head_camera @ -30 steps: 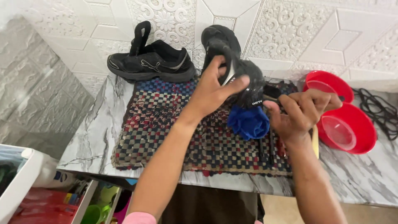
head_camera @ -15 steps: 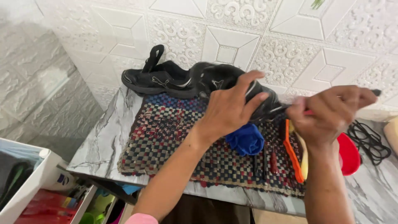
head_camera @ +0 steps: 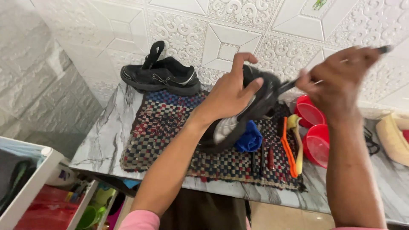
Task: Scrubbing the sole and sides of a black sneaker with a brush and cleaning solution, followed by wiping it with a cloth.
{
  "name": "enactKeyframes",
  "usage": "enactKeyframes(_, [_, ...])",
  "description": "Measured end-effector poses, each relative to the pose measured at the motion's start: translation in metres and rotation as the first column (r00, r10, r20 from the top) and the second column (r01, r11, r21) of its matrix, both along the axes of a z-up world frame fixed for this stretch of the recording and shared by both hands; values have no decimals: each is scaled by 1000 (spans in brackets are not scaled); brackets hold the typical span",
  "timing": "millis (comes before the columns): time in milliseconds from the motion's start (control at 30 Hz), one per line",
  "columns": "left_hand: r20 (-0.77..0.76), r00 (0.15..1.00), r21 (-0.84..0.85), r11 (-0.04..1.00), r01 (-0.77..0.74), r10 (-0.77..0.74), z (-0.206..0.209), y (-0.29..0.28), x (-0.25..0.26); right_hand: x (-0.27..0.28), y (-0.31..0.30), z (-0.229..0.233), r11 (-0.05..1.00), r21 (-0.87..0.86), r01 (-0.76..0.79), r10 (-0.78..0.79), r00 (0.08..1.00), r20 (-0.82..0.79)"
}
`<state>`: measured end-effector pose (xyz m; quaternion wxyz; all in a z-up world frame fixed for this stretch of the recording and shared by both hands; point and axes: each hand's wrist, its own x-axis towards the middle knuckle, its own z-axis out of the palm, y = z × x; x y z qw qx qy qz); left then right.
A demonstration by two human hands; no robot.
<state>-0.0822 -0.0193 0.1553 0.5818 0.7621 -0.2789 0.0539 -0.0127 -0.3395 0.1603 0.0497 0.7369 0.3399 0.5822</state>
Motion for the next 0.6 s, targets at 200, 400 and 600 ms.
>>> enactKeyframes(200, [190,979,31,997,68,-73,-50,20,3,-9,45,-18,534,-611,585,-717,696,39])
enactKeyframes(400, [203,974,-196,971,140,-100,-64,18,9,-7,51,-50,952,-245,-183,204,977,64])
enactKeyframes(600, [87,980,-238,951,197,-181,-86,5,34,11,47,-56,708,-195,679,-640,734,229])
